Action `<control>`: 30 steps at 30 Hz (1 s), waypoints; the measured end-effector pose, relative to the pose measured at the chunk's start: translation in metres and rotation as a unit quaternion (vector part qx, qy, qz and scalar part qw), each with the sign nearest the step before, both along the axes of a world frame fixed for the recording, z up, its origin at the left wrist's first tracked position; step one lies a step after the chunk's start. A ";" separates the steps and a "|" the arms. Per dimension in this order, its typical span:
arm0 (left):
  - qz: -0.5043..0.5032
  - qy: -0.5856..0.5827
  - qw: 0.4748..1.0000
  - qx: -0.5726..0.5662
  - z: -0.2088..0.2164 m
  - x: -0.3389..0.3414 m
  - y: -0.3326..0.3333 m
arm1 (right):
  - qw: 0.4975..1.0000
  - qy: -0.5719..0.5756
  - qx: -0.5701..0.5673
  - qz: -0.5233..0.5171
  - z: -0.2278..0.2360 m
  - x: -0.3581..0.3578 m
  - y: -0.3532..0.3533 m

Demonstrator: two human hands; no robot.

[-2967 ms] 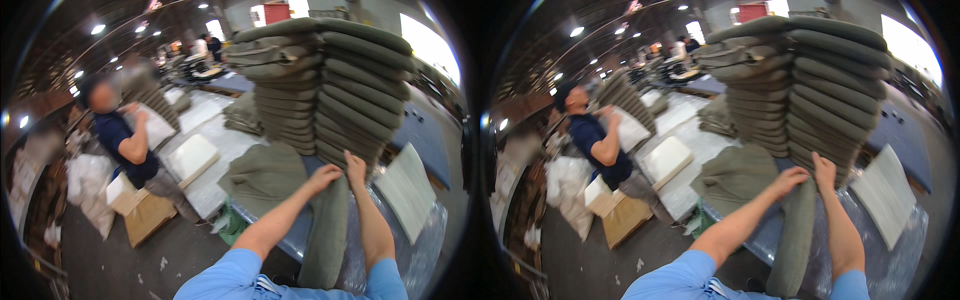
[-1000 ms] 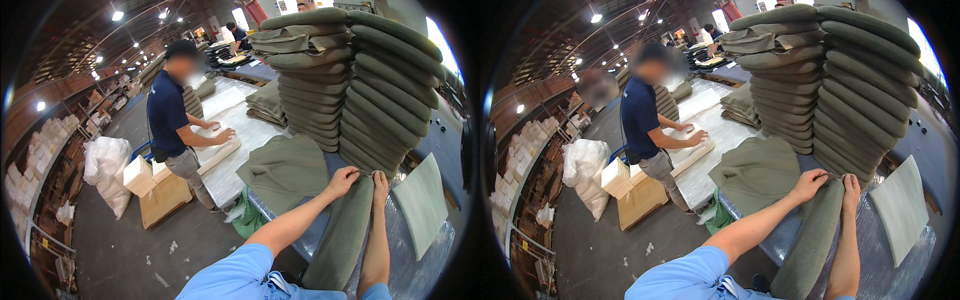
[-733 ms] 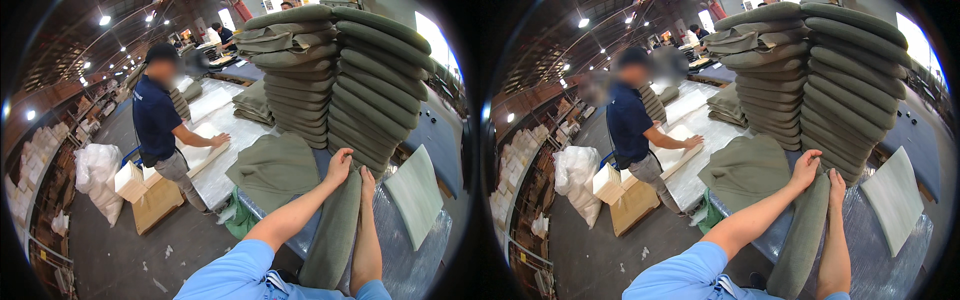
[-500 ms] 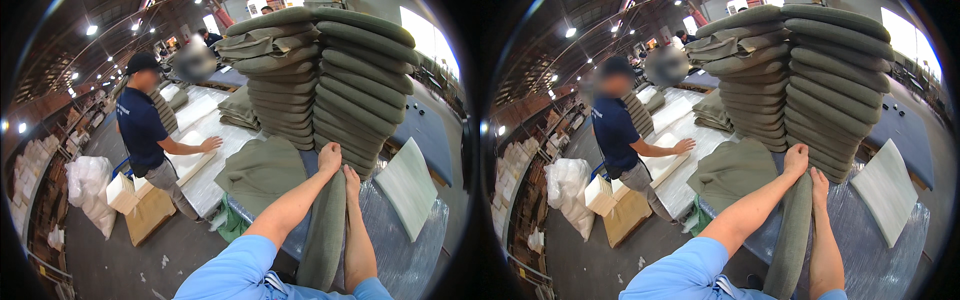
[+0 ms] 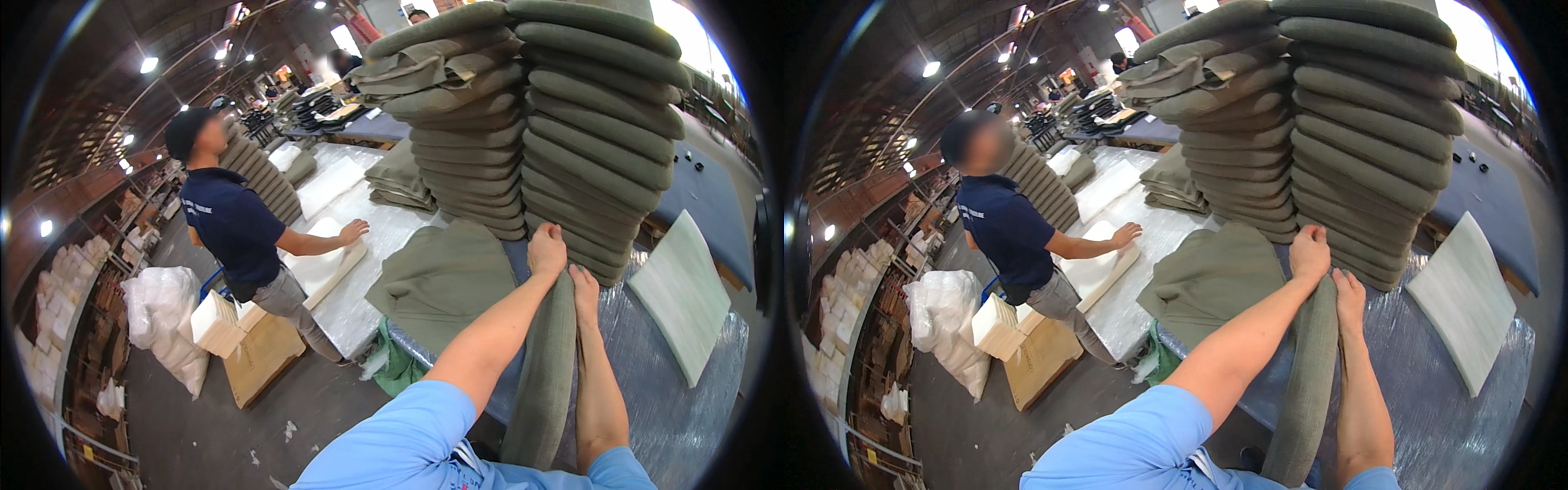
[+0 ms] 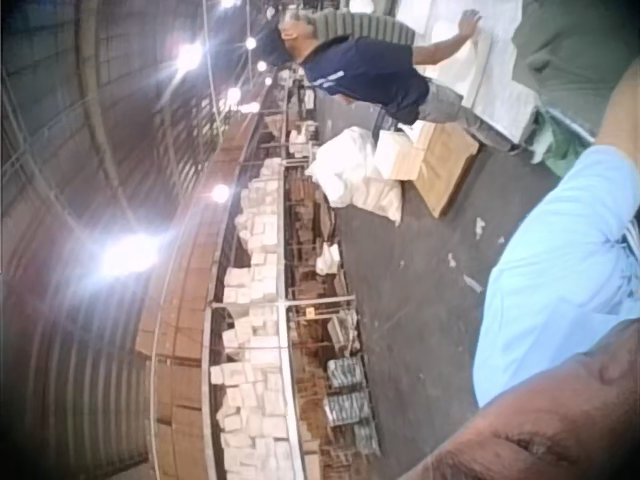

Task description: The person repeatedly folds and stacks olive-green fabric cushions on a table. They handle each cushion one at a time, aligning edges and pressing the folds before placing them on a growing stack. A coworker is visible in the background handling white foam pieces.

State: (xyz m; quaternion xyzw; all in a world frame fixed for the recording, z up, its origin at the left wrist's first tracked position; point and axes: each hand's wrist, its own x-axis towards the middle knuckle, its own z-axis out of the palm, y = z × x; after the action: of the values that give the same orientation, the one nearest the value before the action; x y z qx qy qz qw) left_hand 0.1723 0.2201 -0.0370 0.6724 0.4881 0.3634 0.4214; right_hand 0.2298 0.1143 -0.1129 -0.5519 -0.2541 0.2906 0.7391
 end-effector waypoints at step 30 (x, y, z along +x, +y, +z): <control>-0.352 -0.220 0.902 -0.123 -0.032 -0.092 -0.002 | 0.971 -0.211 0.040 -0.106 0.017 -0.015 0.004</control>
State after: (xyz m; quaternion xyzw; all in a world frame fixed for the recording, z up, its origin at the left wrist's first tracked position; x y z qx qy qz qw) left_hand 0.0806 0.2180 -0.0692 0.6459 0.1557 0.2673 0.6980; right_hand 0.2146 0.1185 -0.0961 -0.5942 -0.3556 0.0770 0.7173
